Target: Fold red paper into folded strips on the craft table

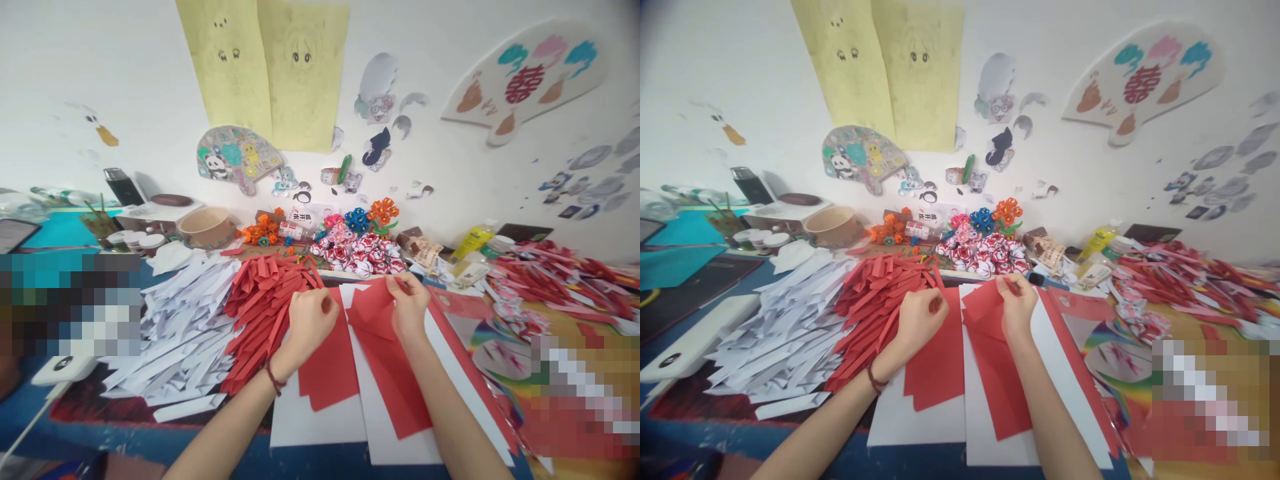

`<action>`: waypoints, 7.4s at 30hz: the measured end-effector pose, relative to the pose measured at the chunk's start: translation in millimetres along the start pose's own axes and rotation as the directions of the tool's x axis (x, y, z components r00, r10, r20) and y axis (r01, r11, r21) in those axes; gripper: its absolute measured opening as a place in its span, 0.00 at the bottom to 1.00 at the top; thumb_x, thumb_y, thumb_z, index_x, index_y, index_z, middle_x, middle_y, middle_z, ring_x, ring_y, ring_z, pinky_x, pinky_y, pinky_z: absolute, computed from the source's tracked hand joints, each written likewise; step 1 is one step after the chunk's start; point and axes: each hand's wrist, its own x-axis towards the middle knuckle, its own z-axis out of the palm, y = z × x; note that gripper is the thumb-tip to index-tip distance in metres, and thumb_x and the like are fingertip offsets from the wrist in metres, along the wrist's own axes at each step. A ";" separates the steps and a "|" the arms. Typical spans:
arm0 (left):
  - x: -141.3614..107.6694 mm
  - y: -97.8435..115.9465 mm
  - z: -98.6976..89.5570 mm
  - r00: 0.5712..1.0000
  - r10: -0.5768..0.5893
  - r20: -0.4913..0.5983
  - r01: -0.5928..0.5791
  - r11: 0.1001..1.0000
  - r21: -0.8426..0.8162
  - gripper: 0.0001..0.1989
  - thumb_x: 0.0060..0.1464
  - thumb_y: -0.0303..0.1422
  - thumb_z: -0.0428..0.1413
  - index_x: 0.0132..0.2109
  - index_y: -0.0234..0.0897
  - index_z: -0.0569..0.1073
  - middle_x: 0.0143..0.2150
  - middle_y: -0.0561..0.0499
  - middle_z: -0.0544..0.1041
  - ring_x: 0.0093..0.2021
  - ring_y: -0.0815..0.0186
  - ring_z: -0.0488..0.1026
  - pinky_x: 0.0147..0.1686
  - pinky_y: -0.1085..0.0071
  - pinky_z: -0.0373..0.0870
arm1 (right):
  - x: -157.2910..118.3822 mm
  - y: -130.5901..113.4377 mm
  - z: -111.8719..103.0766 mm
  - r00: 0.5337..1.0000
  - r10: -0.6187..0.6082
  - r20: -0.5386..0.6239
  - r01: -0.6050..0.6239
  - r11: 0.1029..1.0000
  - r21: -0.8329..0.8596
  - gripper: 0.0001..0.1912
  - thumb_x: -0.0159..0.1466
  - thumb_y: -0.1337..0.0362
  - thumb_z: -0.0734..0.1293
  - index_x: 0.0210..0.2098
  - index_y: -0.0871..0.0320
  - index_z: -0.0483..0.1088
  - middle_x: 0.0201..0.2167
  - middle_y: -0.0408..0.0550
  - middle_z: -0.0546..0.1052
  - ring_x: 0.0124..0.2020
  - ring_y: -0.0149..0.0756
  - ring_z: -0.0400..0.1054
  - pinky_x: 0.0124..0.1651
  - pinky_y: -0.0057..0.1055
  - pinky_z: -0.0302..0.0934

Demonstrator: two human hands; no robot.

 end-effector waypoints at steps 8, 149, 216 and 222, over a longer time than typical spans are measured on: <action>-1.2 5.4 0.1 0.995 0.089 0.043 -0.084 0.990 -0.112 0.08 0.58 0.35 0.52 0.40 0.40 0.74 0.37 0.51 0.79 0.39 0.64 0.74 0.40 0.69 0.60 | -16.5 11.8 15.5 0.973 0.161 0.168 -0.149 0.985 -0.083 0.13 0.54 0.56 0.72 0.23 0.57 0.69 0.22 0.40 0.69 0.26 0.32 0.60 0.31 0.28 0.54; -1.3 -7.8 -2.5 0.993 0.102 0.059 -0.085 0.967 -0.240 0.09 0.56 0.29 0.53 0.39 0.40 0.79 0.33 0.51 0.81 0.30 0.68 0.74 0.32 0.76 0.62 | -12.4 -8.6 -0.3 0.629 0.155 0.761 0.273 0.874 -0.403 0.06 0.58 0.68 0.63 0.26 0.58 0.71 0.22 0.41 0.70 0.24 0.30 0.59 0.28 0.26 0.53; 10.6 -15.7 1.5 0.950 0.073 0.303 0.220 0.532 -0.818 0.30 0.50 0.34 0.60 0.58 0.37 0.59 0.47 0.44 0.74 0.39 0.66 0.76 0.37 0.72 0.72 | -23.5 -9.7 10.6 0.718 0.050 0.694 0.286 0.888 -0.359 0.24 0.59 0.57 0.69 0.54 0.52 0.67 0.52 0.52 0.72 0.51 0.46 0.67 0.53 0.43 0.61; 9.6 -16.2 5.1 0.957 0.038 0.287 0.192 0.658 -0.728 0.18 0.56 0.34 0.54 0.53 0.34 0.65 0.42 0.46 0.76 0.38 0.66 0.75 0.36 0.72 0.71 | -26.8 -11.0 11.2 0.723 0.081 0.686 0.217 0.916 -0.337 0.26 0.58 0.56 0.70 0.54 0.54 0.67 0.51 0.52 0.73 0.50 0.46 0.67 0.52 0.43 0.62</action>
